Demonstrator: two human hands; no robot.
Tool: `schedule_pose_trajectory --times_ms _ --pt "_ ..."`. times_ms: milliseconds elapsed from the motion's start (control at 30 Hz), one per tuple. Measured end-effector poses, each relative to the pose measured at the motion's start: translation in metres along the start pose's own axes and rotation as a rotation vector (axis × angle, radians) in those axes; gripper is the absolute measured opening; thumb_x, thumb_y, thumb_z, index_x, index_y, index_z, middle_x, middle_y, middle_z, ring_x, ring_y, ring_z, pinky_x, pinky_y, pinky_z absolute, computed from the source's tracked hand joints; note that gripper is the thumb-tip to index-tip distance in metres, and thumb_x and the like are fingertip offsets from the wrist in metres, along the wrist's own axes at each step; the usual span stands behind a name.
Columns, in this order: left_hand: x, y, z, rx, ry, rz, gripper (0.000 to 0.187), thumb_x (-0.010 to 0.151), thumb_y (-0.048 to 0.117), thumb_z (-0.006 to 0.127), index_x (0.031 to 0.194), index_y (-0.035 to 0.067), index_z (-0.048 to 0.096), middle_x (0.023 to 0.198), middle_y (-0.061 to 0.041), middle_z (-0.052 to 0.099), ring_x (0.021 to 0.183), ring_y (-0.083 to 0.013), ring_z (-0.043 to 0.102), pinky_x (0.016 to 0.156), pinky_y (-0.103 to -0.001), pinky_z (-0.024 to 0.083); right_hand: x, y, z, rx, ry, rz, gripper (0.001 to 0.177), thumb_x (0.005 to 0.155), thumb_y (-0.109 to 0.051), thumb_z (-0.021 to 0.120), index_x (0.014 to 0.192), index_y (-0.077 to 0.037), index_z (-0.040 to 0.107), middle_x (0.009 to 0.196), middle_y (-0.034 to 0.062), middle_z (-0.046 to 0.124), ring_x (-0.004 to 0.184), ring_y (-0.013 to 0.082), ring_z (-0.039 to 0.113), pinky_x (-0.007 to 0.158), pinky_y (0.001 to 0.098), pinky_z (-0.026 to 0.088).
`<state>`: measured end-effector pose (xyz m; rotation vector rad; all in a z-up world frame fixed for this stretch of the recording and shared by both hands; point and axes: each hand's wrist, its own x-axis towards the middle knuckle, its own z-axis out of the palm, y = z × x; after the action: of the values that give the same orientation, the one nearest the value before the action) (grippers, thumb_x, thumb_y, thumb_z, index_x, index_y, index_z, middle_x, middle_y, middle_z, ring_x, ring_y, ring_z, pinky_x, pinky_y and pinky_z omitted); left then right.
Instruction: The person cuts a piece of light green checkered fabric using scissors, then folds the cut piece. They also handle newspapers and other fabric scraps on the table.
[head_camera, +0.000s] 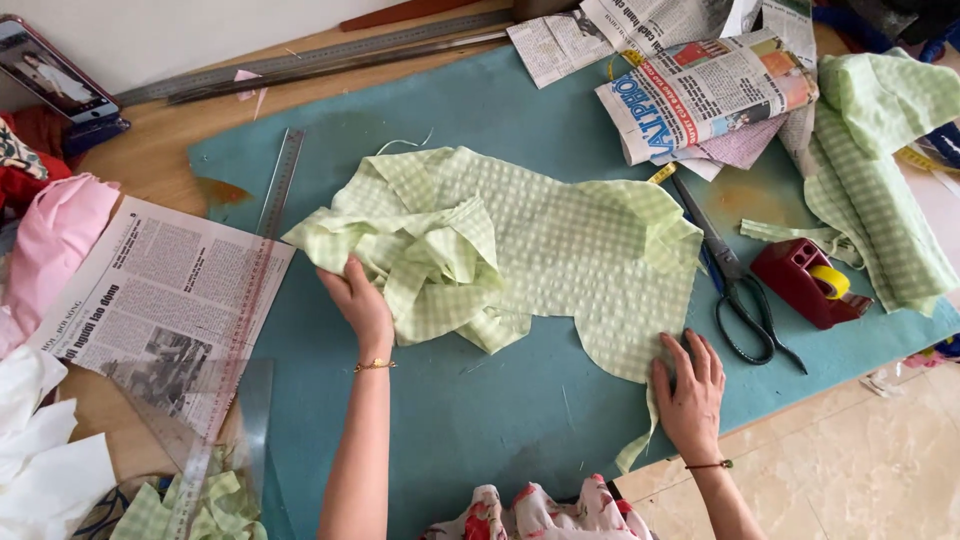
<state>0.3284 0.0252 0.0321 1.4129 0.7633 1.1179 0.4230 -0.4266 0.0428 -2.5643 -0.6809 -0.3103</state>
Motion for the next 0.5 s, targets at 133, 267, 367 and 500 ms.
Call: schedule_pose_trajectory --times_ms 133,267,367,500 --pt "0.013 0.005 -0.014 -0.359 0.168 -0.264 0.044 0.103 0.018 0.048 0.143 0.005 0.037 0.141 -0.008 0.052 0.123 -0.0215 0.058 0.102 -0.04 0.05 -0.001 0.001 0.001 0.008 -0.002 -0.002 0.04 0.098 -0.021 0.062 0.137 -0.012 0.061 0.148 0.0195 0.052 0.142 0.0384 0.044 0.118 0.0498 0.034" --pt "0.023 -0.052 -0.06 -0.371 0.372 -0.146 0.035 0.104 0.013 0.055 0.134 0.001 0.04 0.133 -0.011 0.047 0.125 -0.0264 0.051 0.11 -0.045 0.047 0.0 0.0 -0.001 0.019 0.0 -0.009 0.04 0.098 -0.021 0.063 0.137 -0.012 0.062 0.148 0.0195 0.052 0.142 0.0384 0.044 0.119 0.0495 0.034" --pt "0.013 -0.026 -0.057 0.293 0.321 0.175 0.039 0.107 0.015 0.056 0.143 0.007 0.045 0.149 -0.014 0.048 0.143 -0.0304 0.042 0.125 -0.047 0.029 -0.001 0.0 0.0 0.009 0.0 -0.003 0.04 0.098 -0.021 0.063 0.137 -0.012 0.062 0.149 0.0195 0.052 0.142 0.0388 0.044 0.119 0.0497 0.034" --pt "-0.013 0.032 0.003 0.655 -0.037 0.285 0.06 0.103 0.042 0.065 0.15 0.012 0.043 0.17 -0.016 0.029 0.162 -0.0394 0.013 0.126 -0.066 0.004 -0.002 0.0 0.002 -0.002 0.0 -0.004 0.041 0.098 -0.021 0.064 0.138 -0.012 0.061 0.149 0.0193 0.052 0.142 0.0387 0.044 0.118 0.0496 0.034"
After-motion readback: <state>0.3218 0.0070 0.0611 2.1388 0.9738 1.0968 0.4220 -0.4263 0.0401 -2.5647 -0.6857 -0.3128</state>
